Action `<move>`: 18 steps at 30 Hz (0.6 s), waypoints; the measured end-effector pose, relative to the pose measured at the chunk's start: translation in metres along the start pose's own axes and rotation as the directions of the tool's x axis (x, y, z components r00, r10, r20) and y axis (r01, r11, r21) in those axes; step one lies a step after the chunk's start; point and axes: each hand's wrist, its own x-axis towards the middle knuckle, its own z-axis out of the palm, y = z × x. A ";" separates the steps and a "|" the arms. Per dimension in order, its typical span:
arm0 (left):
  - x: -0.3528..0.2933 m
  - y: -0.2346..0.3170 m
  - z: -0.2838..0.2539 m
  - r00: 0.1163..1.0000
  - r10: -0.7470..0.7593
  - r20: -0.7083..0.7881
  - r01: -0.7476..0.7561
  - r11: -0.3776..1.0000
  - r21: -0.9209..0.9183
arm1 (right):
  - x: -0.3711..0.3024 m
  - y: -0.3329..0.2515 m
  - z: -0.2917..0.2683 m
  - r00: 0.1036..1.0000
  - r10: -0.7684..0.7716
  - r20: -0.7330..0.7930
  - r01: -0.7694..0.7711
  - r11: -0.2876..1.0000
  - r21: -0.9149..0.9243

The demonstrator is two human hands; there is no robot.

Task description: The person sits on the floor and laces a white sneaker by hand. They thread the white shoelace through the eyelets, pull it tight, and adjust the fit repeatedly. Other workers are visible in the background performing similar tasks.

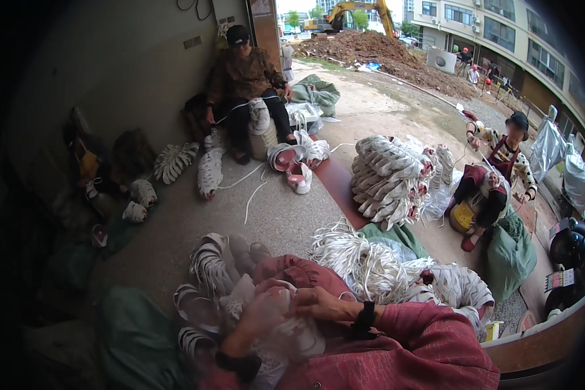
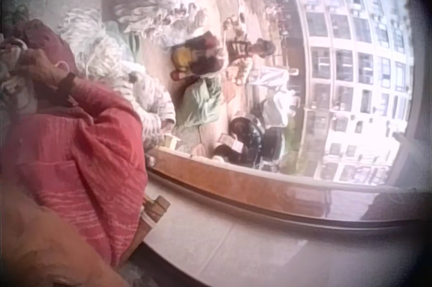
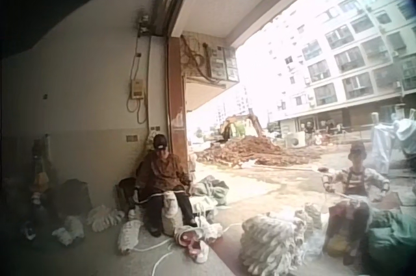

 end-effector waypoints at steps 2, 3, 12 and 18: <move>0.004 -0.012 -0.005 1.000 0.016 0.000 -0.016 0.999 0.035 | -0.001 0.007 0.002 1.000 -0.004 -0.015 0.005 0.995 0.100; 0.010 -0.030 -0.012 0.998 0.058 0.005 -0.058 0.996 0.069 | -0.003 0.018 0.002 1.000 0.016 -0.008 -0.014 0.976 0.217; 0.020 -0.081 -0.029 0.998 0.014 -0.056 -0.012 1.000 0.026 | -0.007 -0.001 -0.011 0.974 0.049 -0.220 0.000 0.976 0.219; 0.020 -0.072 -0.028 0.997 -0.004 -0.076 0.011 0.995 0.097 | 0.000 0.001 -0.009 0.992 -0.088 -0.091 0.069 0.979 -0.190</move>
